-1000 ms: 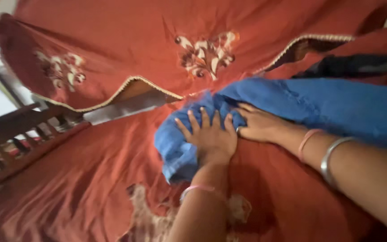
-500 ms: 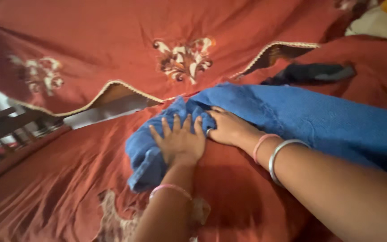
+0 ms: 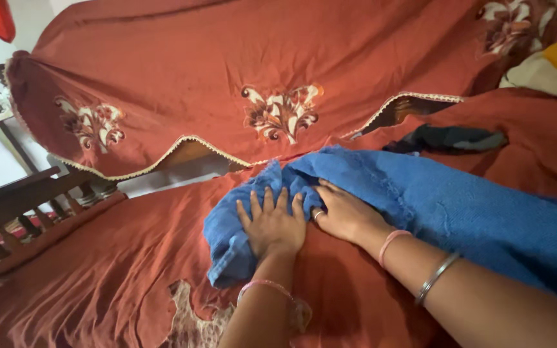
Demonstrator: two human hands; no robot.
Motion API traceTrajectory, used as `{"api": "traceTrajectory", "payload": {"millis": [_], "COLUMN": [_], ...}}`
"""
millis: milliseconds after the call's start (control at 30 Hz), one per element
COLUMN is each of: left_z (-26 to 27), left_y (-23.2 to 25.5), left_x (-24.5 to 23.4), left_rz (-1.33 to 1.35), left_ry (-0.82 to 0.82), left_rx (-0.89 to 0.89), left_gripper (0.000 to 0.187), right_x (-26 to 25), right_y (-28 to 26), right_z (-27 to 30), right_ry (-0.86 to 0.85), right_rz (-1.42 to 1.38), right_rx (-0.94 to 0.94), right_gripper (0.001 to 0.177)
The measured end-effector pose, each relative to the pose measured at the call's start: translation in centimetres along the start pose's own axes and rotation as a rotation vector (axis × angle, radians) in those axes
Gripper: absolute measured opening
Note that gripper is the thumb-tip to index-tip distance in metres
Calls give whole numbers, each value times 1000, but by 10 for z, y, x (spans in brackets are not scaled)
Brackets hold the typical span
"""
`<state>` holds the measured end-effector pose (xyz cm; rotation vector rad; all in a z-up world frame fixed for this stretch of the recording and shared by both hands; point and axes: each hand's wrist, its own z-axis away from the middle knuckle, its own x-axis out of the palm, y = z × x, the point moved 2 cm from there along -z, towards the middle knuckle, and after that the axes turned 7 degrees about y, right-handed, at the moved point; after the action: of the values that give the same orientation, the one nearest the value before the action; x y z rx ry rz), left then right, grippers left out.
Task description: The person lies on a bed and uses a blue cloth to wipe the red patterned bed sheet. The hands move the cloth back and forth across the surface, smoothing and cleaning the fabric.
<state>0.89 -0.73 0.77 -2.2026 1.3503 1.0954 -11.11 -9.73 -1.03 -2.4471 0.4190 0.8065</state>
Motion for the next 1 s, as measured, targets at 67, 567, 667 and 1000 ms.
{"api": "traceTrajectory", "payload": {"millis": [67,567,667,1000], "left_z": [6,3,1,1], "left_y": [-1,-6,-1,-2], "left_x": [1,8,3,-6], "left_rz": [-1,-14,-25,49], "left_ry": [4,49,39,-35], "left_rx": [0,10,-10,-2], "left_gripper": [61,61,63,75], "right_x": [-3,-12,-25,-51], "right_y": [0,-15,-23,-47], "right_z": [2,12,14,24], "right_ry": [8,153,183,517], "right_rz": [-6,-78,-114,-55], "right_rx": [-28,-3,-19,-250], "right_gripper": [55,43,48,46]}}
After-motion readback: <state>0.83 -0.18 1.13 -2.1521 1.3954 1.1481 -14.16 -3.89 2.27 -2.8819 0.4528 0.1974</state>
